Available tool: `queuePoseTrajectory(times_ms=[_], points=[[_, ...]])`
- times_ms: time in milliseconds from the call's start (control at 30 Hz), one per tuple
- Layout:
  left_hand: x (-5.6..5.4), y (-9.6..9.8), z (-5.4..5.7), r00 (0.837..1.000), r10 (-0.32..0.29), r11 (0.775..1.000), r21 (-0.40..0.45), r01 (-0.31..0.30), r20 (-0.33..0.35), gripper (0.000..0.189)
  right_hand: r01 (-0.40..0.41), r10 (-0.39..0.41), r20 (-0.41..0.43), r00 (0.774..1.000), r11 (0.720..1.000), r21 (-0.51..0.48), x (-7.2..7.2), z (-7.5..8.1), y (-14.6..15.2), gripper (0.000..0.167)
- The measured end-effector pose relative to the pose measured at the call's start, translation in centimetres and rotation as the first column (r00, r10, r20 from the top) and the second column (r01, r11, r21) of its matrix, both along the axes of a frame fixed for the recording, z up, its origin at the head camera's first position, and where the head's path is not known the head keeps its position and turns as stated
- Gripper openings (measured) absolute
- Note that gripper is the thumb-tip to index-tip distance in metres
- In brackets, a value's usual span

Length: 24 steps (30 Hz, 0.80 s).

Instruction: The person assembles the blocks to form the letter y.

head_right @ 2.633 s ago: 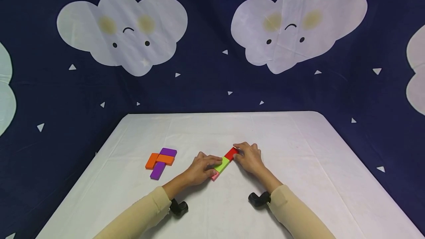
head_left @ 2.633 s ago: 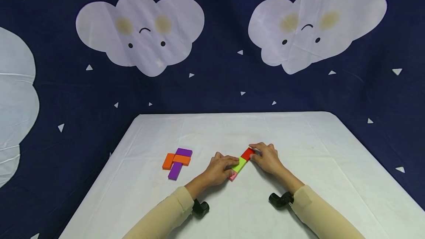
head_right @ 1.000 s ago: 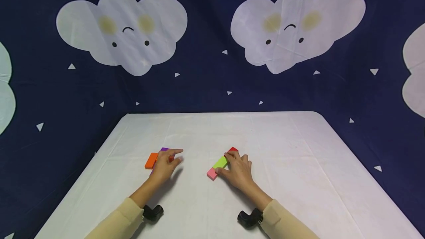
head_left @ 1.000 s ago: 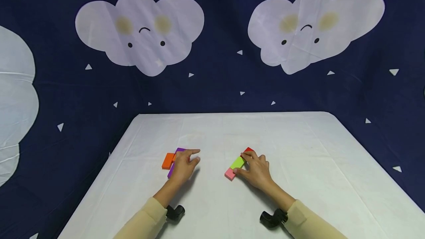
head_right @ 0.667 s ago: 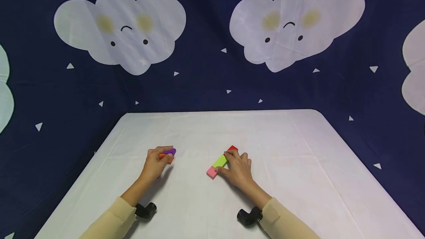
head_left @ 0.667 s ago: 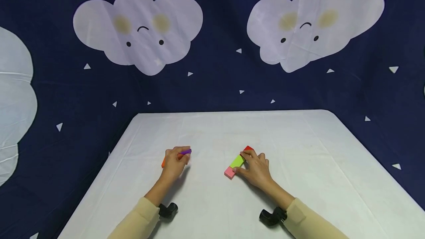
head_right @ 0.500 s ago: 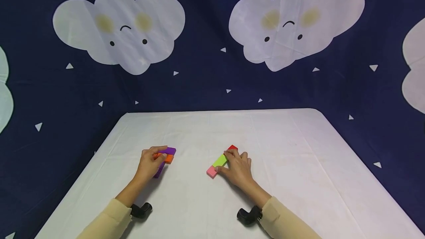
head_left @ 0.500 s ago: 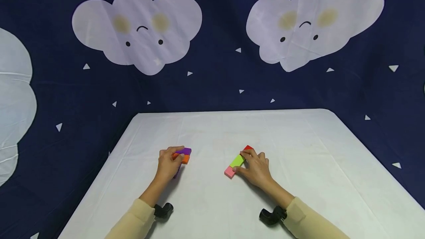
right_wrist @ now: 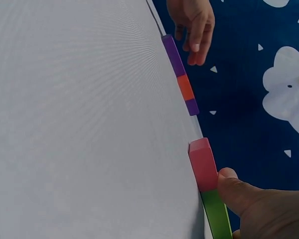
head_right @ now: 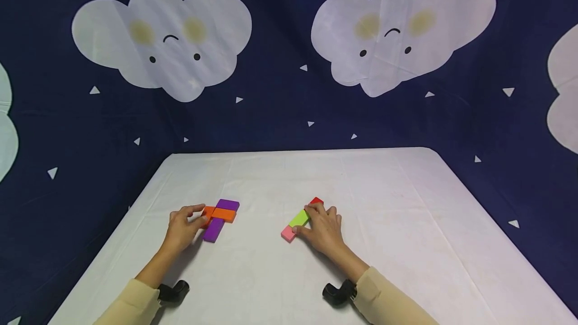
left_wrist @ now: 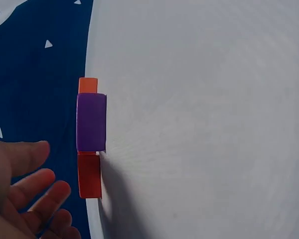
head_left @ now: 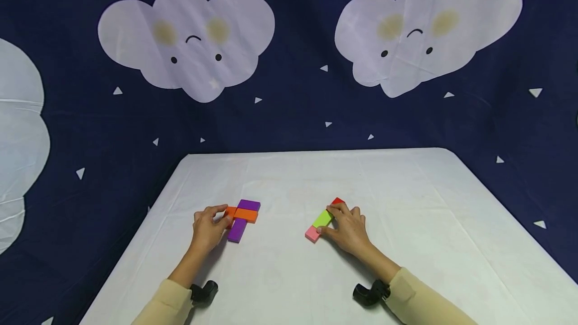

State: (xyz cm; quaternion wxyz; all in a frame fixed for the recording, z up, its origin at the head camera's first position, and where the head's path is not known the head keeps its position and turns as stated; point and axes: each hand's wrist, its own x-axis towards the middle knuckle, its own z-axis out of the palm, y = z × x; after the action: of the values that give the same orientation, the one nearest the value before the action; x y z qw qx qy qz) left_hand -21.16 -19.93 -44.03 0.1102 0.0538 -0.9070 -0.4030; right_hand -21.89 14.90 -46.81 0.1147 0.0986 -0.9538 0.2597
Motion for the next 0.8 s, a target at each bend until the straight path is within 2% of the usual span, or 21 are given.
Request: queuePoseTrajectory(times_ms=[167, 500, 800], points=[[0.0, -0.2, -0.4, 1.000, 0.003, 0.998, -0.062, -0.004, -0.011, 0.043, 0.002, -0.002, -0.002, 1.000, 1.000, 0.007, 0.0, 0.0, 0.0, 0.066], [-0.2, -0.7, -1.1, 0.999, 0.028, 0.988, -0.152, -0.022, 0.036, 0.049, -0.006, 0.006, -0.001, 1.000, 1.000, 0.015, 0.0, -0.2, 0.1, 0.066], [-0.3, -1.4, -1.1, 0.997, 0.069, 0.986, -0.152, -0.064, 0.027, 0.042, 0.000, 0.000, -0.004, 1.000, 1.000, 0.009, -0.1, -0.2, 0.1, 0.065]])
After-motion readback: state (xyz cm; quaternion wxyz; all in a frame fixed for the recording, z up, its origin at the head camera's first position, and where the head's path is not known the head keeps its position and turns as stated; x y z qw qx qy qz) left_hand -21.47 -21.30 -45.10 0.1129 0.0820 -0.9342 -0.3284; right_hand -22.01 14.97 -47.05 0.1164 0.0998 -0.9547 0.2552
